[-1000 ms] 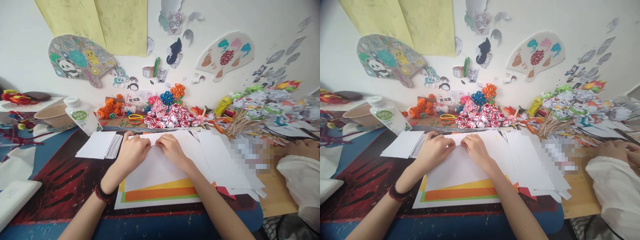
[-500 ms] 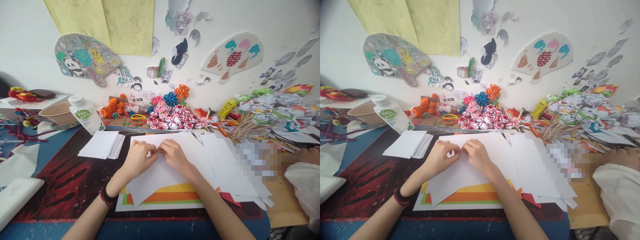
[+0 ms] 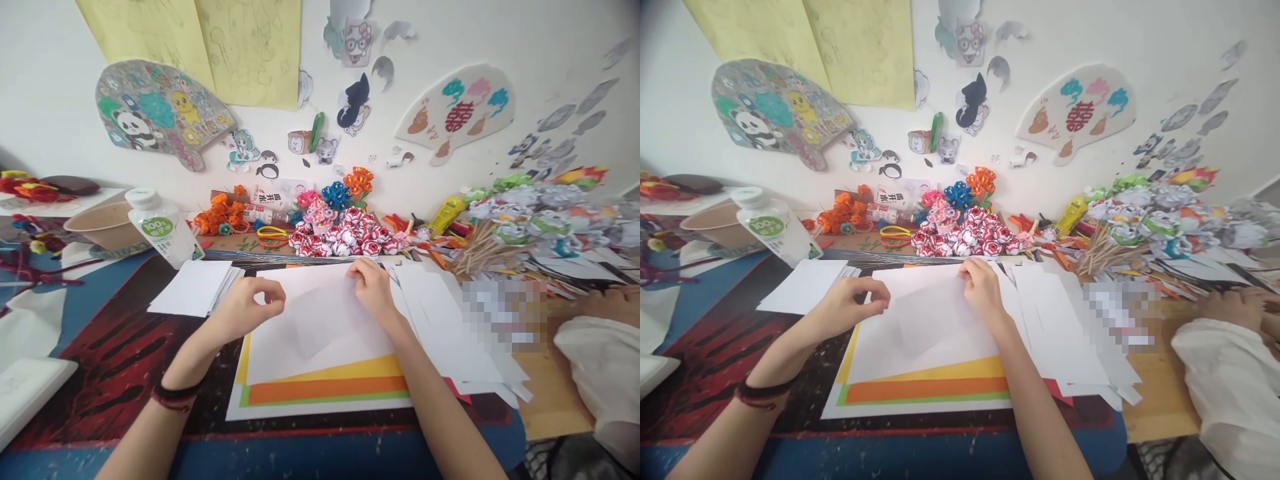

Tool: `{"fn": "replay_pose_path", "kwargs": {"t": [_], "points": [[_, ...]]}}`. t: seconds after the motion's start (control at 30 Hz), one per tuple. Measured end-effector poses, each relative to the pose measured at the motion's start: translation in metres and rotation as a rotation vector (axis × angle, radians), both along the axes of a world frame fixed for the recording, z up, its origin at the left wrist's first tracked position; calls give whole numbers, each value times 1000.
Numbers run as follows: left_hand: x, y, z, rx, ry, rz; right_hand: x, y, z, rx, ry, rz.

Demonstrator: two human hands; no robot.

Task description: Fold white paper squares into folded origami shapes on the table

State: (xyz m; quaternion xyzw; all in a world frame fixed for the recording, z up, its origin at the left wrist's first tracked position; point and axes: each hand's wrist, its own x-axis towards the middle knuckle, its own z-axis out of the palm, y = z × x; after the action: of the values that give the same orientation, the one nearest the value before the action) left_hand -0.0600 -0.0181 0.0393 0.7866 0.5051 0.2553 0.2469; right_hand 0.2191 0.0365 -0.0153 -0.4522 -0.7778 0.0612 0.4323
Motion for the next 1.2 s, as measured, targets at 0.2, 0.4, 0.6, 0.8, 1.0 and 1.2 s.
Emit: {"fn": "replay_pose_path", "kwargs": {"t": [0.2, 0.4, 0.6, 0.8, 1.0, 1.2], "points": [[17, -11, 1, 479, 200, 292, 1, 1, -1, -55, 59, -58], [52, -18, -19, 696, 515, 182, -24, -18, 6, -158, 45, 164], [44, -12, -26, 547, 471, 112, -28, -25, 11, -349, -12, 374], [30, -8, -17, 467, 353, 126, -17, -25, 20, -481, 35, 480], [-3, 3, -11, 366, 132, 343, 12, -15, 22, -468, 168, 331], [-4, 7, -15, 90, -473, 485, 11, -11, 17, -666, 351, 370]]}}
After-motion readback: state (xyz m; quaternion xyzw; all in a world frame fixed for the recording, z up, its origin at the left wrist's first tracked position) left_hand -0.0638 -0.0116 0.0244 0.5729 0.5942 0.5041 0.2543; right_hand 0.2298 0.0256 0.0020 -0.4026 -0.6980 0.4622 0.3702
